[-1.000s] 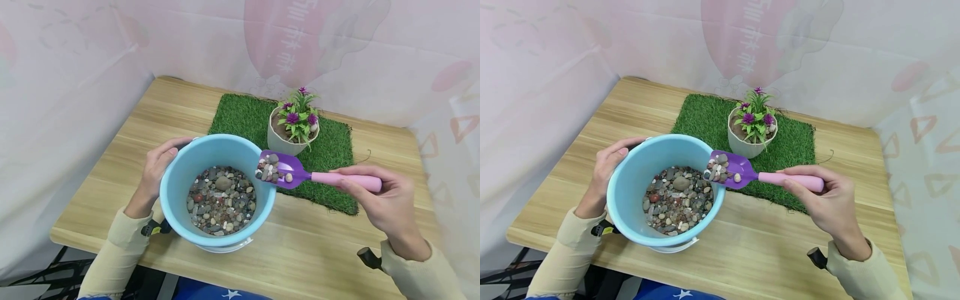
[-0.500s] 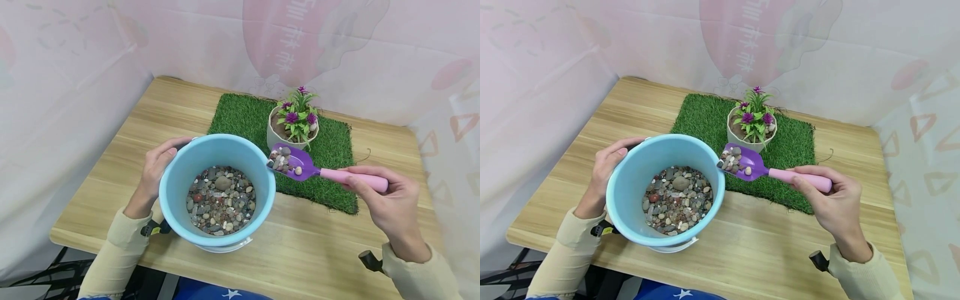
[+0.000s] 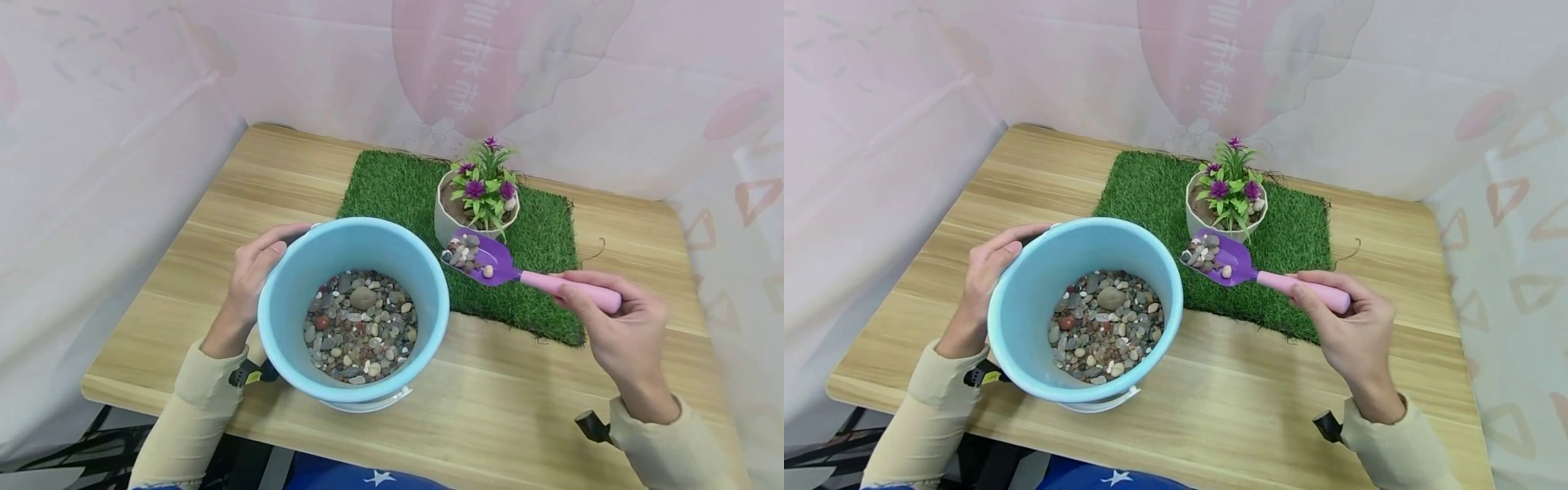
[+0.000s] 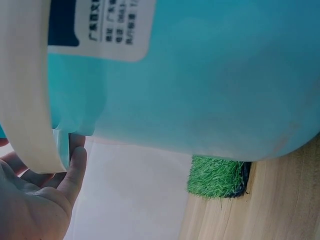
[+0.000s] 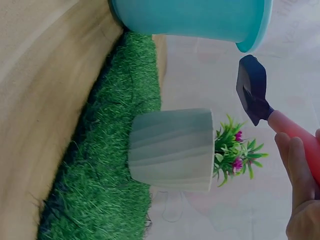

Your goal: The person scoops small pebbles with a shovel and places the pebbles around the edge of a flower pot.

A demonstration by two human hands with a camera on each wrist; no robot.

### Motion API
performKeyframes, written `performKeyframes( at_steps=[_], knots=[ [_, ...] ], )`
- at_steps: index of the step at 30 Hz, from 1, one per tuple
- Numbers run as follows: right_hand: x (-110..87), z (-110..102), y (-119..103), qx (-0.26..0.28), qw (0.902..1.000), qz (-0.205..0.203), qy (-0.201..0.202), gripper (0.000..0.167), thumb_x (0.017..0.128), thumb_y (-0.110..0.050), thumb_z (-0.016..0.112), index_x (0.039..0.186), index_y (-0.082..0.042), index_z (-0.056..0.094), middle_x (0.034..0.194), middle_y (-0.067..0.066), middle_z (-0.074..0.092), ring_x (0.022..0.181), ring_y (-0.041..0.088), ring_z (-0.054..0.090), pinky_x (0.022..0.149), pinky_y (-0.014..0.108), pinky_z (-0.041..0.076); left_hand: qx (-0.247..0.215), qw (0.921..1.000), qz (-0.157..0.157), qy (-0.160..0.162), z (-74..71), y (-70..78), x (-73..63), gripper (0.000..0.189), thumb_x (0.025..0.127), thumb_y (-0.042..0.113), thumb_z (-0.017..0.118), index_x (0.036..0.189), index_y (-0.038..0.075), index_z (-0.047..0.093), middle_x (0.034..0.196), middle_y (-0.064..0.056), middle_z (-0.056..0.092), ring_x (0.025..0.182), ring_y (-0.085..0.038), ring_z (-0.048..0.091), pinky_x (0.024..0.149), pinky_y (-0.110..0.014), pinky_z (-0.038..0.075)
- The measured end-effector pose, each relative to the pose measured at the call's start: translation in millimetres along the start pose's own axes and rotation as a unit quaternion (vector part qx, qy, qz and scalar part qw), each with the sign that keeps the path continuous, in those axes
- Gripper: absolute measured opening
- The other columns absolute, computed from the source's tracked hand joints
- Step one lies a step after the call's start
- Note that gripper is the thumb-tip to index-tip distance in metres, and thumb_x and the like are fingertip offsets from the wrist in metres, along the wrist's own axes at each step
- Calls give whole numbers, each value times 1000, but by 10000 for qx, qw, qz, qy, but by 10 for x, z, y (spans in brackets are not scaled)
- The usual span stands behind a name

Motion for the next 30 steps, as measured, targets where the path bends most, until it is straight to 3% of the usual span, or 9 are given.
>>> performKeyframes(
  at_steps=[6,18,30],
  knots=[
    [-49,85,153,-206,9993,185,233,16,89,14,73,103,20,73,90,8,83,75,13,80,62,18,62,-77,10000,9,-4,-12,-15,-9,43,110,16,40,134,-8,67,129,0,76,115,-15,73,94,-24,63],
    [-22,322,355,-207,9976,-143,651,16,86,14,77,101,19,74,88,4,83,74,10,79,57,14,58,-81,10000,-21,9,-11,2,-11,44,109,16,39,134,-8,66,130,0,76,116,-16,73,95,-25,63],
    [76,539,439,-43,9954,-33,952,19,90,4,79,106,14,76,93,7,83,79,15,81,69,24,65,-104,9999,21,-6,12,32,3,44,110,17,39,134,-8,66,128,1,76,114,-15,74,93,-25,64]
  ],
)
Point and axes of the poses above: each hand's wrist, its own x-axis towards the middle knuckle, its own z-axis out of the palm, y = z × x, the point moved 2 cm from there along x, towards the middle knuckle
